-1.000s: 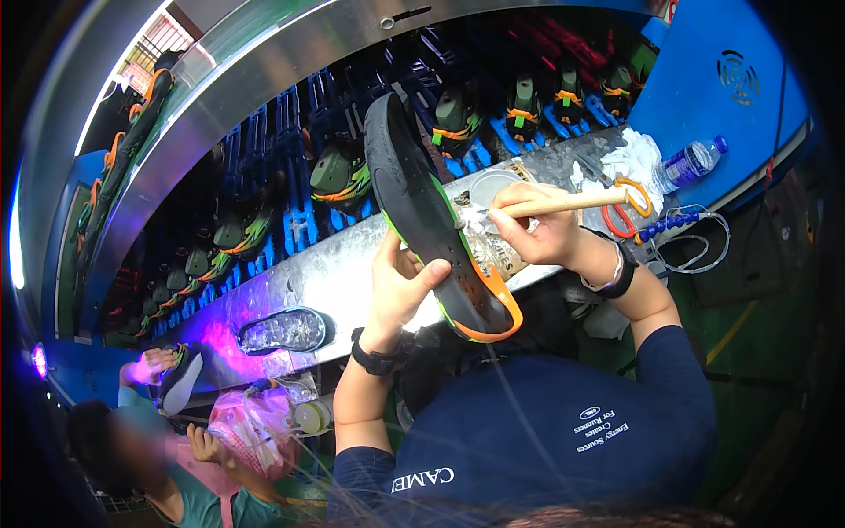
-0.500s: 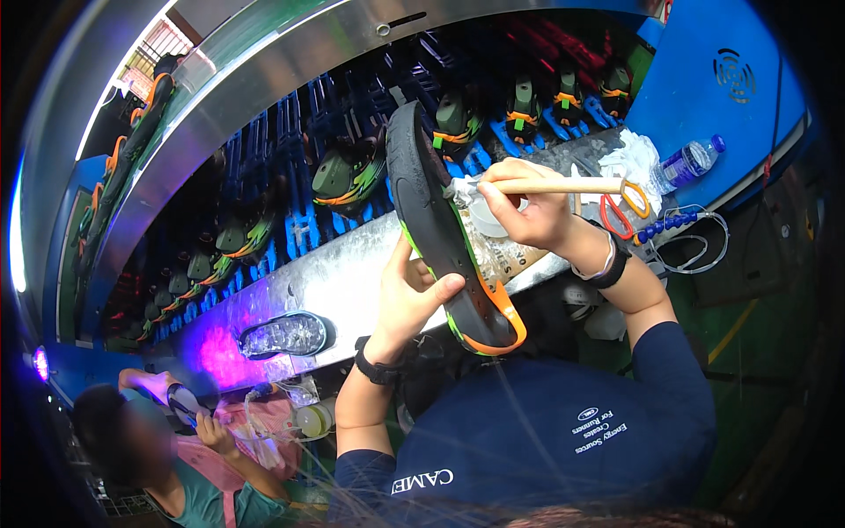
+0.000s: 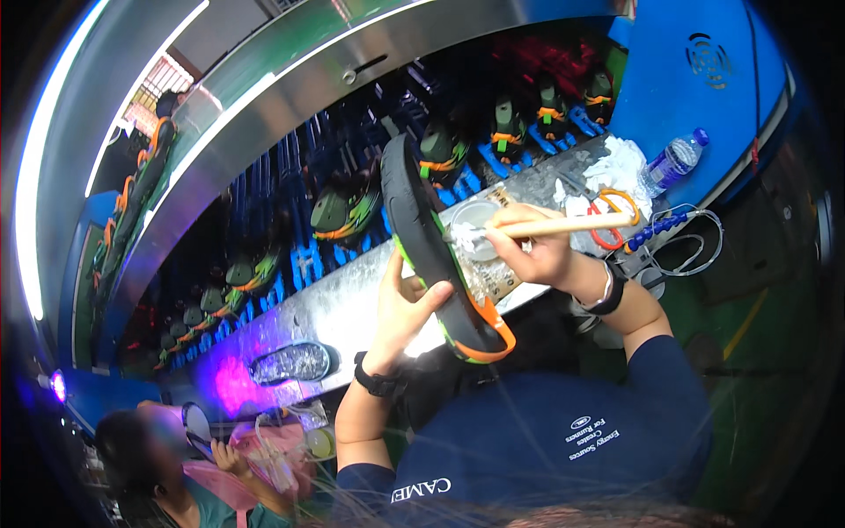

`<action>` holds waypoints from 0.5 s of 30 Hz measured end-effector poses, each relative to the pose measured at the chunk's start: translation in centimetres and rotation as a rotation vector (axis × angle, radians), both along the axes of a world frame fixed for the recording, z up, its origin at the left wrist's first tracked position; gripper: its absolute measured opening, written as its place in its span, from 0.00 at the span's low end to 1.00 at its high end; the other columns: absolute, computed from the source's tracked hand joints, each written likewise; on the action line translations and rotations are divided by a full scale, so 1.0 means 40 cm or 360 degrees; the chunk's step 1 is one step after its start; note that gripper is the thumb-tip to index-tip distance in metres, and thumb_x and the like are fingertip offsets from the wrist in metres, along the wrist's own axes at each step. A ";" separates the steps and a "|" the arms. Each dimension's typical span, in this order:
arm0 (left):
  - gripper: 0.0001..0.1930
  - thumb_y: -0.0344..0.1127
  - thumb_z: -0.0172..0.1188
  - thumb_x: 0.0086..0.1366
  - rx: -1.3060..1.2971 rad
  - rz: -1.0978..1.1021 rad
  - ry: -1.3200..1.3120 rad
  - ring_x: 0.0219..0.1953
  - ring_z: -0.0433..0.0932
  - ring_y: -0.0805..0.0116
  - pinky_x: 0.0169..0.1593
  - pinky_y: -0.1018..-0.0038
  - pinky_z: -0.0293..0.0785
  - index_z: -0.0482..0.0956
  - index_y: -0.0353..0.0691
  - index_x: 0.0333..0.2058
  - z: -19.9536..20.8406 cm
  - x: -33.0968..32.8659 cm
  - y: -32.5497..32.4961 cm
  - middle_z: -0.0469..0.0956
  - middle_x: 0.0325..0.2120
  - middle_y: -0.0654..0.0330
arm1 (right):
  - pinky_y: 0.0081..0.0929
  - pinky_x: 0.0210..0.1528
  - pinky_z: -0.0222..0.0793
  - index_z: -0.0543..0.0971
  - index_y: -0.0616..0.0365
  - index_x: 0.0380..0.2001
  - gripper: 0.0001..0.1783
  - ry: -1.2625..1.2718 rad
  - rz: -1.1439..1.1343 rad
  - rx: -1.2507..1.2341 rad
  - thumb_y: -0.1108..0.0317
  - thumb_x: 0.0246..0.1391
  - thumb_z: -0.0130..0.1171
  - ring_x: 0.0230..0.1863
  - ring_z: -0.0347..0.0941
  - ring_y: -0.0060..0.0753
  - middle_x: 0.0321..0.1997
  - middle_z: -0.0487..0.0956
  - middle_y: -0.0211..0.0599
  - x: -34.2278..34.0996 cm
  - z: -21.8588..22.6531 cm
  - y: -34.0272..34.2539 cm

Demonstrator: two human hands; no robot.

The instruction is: Applying adhesive to the edges of shoe soles and placing them on a conveyor belt.

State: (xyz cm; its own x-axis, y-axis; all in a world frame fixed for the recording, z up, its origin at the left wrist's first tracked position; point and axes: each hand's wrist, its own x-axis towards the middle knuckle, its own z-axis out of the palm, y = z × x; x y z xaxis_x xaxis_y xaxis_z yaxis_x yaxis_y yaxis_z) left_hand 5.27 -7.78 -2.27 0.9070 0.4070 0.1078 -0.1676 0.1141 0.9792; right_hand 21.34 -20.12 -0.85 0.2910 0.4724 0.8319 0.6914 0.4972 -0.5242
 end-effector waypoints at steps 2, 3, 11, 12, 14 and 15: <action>0.33 0.32 0.58 0.53 0.0073 0.0058 -0.0025 0.40 0.71 0.67 0.41 0.76 0.70 0.50 0.36 0.55 0.018 0.022 -0.003 0.68 0.43 0.53 | 0.15 0.19 0.58 0.72 0.66 0.23 0.02 0.0294 -0.0045 -0.0097 0.81 0.41 0.53 0.19 0.63 0.18 0.21 0.72 0.36 0.020 0.001 -0.072; 0.32 0.34 0.57 0.54 -0.0039 0.0052 0.0004 0.42 0.70 0.68 0.42 0.75 0.68 0.51 0.36 0.55 0.031 0.033 -0.003 0.67 0.44 0.53 | 0.15 0.19 0.57 0.72 0.66 0.24 0.03 0.0326 -0.0120 0.0015 0.80 0.42 0.53 0.19 0.63 0.17 0.21 0.72 0.34 0.034 0.001 -0.103; 0.28 0.50 0.42 0.58 -0.1149 -0.0798 -0.0116 0.43 0.72 0.54 0.47 0.68 0.70 0.62 0.34 0.50 0.323 0.299 -0.055 0.69 0.44 0.48 | 0.11 0.23 0.54 0.70 0.65 0.28 0.02 0.0861 -0.0482 0.0256 0.79 0.48 0.49 0.22 0.59 0.12 0.21 0.67 0.27 0.140 -0.012 -0.380; 0.26 0.48 0.42 0.59 -0.1134 -0.1033 -0.0089 0.45 0.71 0.56 0.49 0.65 0.67 0.63 0.33 0.50 0.403 0.377 -0.061 0.69 0.45 0.49 | 0.10 0.22 0.54 0.70 0.64 0.28 0.02 0.0849 -0.0592 0.0304 0.78 0.48 0.49 0.21 0.59 0.11 0.21 0.67 0.27 0.135 -0.011 -0.394; 0.32 0.55 0.42 0.58 -0.0663 -0.0796 -0.0205 0.43 0.70 0.51 0.45 0.59 0.69 0.58 0.33 0.51 0.545 0.611 -0.035 0.64 0.46 0.44 | 0.09 0.21 0.54 0.70 0.64 0.29 0.03 0.0945 -0.0594 0.0244 0.78 0.48 0.49 0.20 0.58 0.10 0.21 0.68 0.27 0.101 -0.006 -0.421; 0.34 0.58 0.42 0.57 -0.0620 -0.0732 -0.0191 0.42 0.70 0.48 0.44 0.55 0.70 0.56 0.33 0.51 0.606 0.708 -0.021 0.61 0.47 0.41 | 0.09 0.21 0.54 0.70 0.64 0.29 0.03 0.0890 -0.0657 0.0214 0.78 0.48 0.49 0.20 0.58 0.10 0.21 0.68 0.26 0.086 -0.002 -0.429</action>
